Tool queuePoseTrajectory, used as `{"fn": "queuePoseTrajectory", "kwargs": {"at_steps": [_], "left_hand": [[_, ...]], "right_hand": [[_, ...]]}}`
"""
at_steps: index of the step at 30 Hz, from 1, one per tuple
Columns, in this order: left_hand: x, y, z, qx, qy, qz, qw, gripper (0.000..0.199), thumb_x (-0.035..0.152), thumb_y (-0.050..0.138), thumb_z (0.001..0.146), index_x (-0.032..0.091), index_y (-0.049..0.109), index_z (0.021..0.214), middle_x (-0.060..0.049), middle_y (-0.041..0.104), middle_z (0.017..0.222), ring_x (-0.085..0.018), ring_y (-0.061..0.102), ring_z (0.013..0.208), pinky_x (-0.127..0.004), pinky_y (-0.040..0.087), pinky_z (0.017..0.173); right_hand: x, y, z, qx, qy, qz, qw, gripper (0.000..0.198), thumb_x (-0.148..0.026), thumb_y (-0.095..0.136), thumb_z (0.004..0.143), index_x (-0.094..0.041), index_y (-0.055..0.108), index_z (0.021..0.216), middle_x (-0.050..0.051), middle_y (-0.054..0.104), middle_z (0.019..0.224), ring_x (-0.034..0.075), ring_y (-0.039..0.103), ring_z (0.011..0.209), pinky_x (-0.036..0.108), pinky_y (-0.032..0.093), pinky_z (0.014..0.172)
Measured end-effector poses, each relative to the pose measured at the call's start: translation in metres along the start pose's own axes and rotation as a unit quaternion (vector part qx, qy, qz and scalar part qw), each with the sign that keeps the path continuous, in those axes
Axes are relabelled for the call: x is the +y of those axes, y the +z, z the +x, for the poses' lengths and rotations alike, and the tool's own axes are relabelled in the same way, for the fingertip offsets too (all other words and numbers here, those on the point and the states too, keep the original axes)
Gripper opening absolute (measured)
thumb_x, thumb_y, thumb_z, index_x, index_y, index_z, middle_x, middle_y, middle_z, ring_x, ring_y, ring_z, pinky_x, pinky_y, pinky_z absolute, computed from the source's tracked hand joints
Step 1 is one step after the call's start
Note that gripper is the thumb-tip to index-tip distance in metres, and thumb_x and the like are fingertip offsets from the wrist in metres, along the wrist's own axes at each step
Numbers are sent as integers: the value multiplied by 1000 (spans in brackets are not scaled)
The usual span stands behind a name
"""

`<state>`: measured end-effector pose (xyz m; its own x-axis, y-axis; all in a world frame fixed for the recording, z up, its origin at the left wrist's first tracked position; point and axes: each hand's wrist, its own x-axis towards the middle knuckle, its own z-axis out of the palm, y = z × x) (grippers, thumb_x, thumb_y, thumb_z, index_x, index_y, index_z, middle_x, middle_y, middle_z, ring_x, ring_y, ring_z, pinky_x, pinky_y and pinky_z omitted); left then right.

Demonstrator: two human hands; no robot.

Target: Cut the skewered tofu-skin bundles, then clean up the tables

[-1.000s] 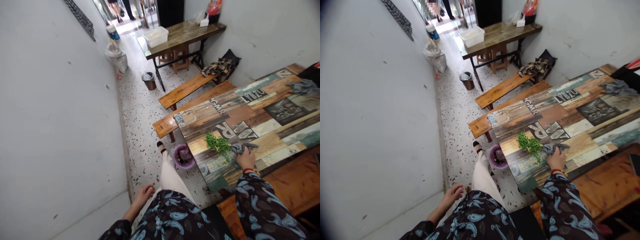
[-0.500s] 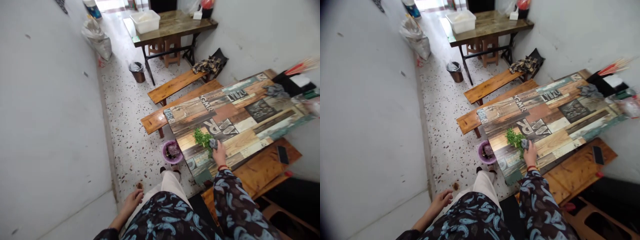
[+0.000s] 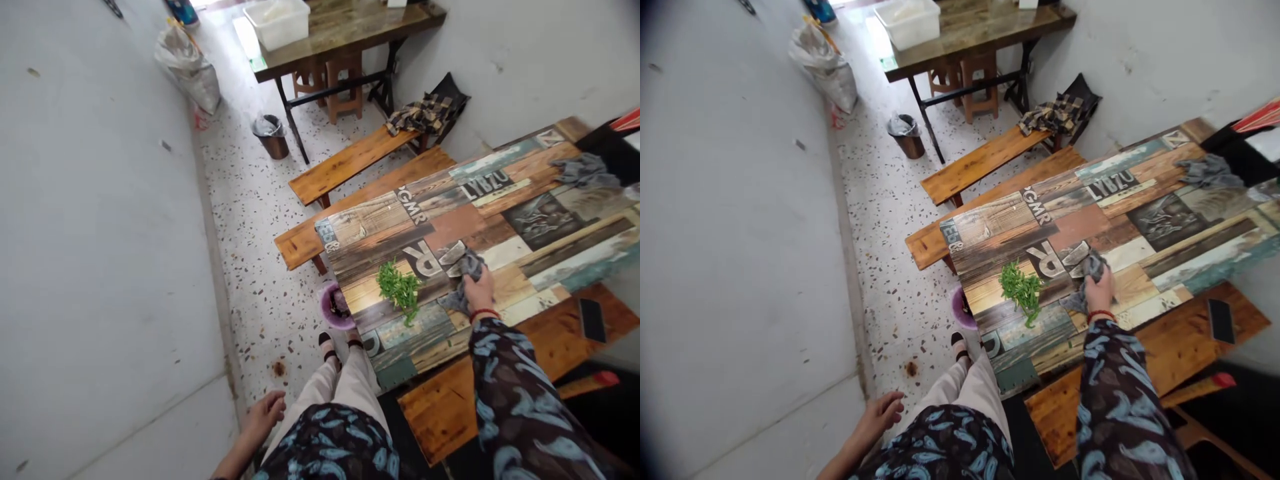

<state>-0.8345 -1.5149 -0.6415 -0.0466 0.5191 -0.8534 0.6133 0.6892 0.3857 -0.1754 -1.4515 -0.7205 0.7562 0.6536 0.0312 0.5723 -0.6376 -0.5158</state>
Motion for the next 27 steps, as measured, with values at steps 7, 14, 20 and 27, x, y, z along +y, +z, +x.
{"fn": "queuePoseTrajectory", "kwargs": {"at_steps": [7, 14, 20, 27], "left_hand": [[11, 37, -4, 7, -40, -20, 999, 63, 62, 53, 62, 13, 62, 102, -6, 68, 81, -19, 65, 69, -30, 49, 62], [21, 54, -17, 19, -29, -61, 998, 59, 55, 52, 67, 13, 61, 106, -7, 68, 87, -19, 66, 73, -30, 49, 66], [17, 50, -25, 37, -32, -73, 996, 54, 53, 54, 68, 13, 60, 104, -8, 68, 85, -20, 65, 71, -29, 47, 61], [25, 52, -18, 26, -15, -70, 997, 50, 48, 52, 69, 12, 59, 103, -7, 67, 82, -19, 63, 69, -31, 47, 65]], "right_hand": [[-117, 72, 25, -166, -283, 38, 944, 56, -21, 51, 79, -18, 48, 134, 11, 47, 140, 26, 37, 132, 49, 25, 113], [-184, 91, -29, -317, -471, 108, 816, 64, -2, 44, 70, -21, 54, 130, 6, 52, 138, 22, 39, 133, 52, 26, 115], [-213, 37, -71, -384, -491, 142, 769, 72, 1, 41, 67, -26, 53, 132, 3, 52, 140, 21, 43, 130, 50, 29, 114], [-129, -68, 6, -251, -341, 119, 898, 51, -25, 47, 84, -25, 49, 135, 8, 49, 140, 25, 42, 131, 45, 29, 112]]}}
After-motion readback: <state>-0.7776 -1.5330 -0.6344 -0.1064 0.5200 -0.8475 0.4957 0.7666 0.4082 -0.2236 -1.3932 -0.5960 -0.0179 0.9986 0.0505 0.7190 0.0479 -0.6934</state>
